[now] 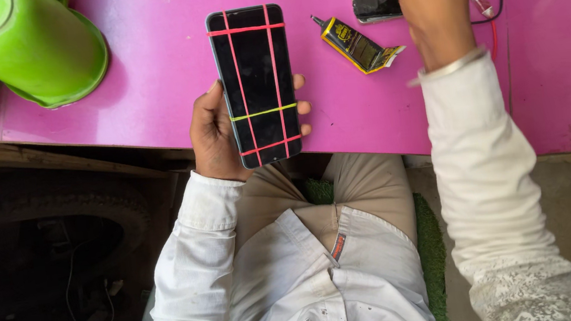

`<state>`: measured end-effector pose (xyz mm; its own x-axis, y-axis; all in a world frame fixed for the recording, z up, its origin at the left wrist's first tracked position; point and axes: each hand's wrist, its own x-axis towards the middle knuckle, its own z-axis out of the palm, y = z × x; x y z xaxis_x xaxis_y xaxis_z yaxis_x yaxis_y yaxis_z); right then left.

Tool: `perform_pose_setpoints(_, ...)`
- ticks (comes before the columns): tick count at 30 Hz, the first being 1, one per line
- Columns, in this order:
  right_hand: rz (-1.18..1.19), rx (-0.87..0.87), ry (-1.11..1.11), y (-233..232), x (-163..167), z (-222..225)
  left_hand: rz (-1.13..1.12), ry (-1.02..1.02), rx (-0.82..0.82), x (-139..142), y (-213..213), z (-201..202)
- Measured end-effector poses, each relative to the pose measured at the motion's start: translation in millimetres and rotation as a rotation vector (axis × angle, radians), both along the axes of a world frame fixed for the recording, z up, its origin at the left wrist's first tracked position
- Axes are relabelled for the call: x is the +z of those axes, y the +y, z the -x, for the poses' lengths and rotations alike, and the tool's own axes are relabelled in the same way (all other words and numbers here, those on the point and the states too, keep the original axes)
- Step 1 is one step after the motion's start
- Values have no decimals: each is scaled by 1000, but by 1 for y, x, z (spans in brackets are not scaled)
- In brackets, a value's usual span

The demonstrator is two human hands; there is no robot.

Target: The person holds a disassembled smartphone, squeezes adhesive from a tube onto its back, and presses a blue back cover onto the phone body. They then stretch rubber bands around the phone in a crisscross grid pattern to hold the cover in place, set it aside, and begin handling another phone frame.

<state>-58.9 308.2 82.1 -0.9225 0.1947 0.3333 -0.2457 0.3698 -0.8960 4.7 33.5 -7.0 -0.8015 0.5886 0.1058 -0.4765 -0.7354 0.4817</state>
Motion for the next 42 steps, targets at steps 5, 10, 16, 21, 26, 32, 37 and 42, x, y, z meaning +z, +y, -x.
perform_pose_setpoints(5, 376, 262, -36, -33, -3, -55, -73, -90, -123, 14, -2, -7)
perform_pose_setpoints(10, 146, 312, -20, -52, -16, -87, -34, -111, -213, 28, -3, -10)
perform_pose_setpoints(16, -327, 376, 214, -45, -10, -88, 115, -180, -269, 42, -6, -12)
perform_pose_setpoints(21, -515, 363, 362, -31, -11, -82, 155, -177, -294, 49, -1, -16)
perform_pose_setpoints(26, -508, 336, 373, -28, -17, -84, 213, -204, -262, 51, 5, -19)
perform_pose_setpoints(32, -472, 314, 349, -31, -20, -87, 209, -210, -262, 48, 6, -18)
perform_pose_setpoints(37, -456, 300, 331, -34, -20, -90, 225, -154, -222, 43, 6, -18)
perform_pose_setpoints(42, 101, 251, 93, -43, -25, -99, -112, -128, -133, 43, -14, -6)
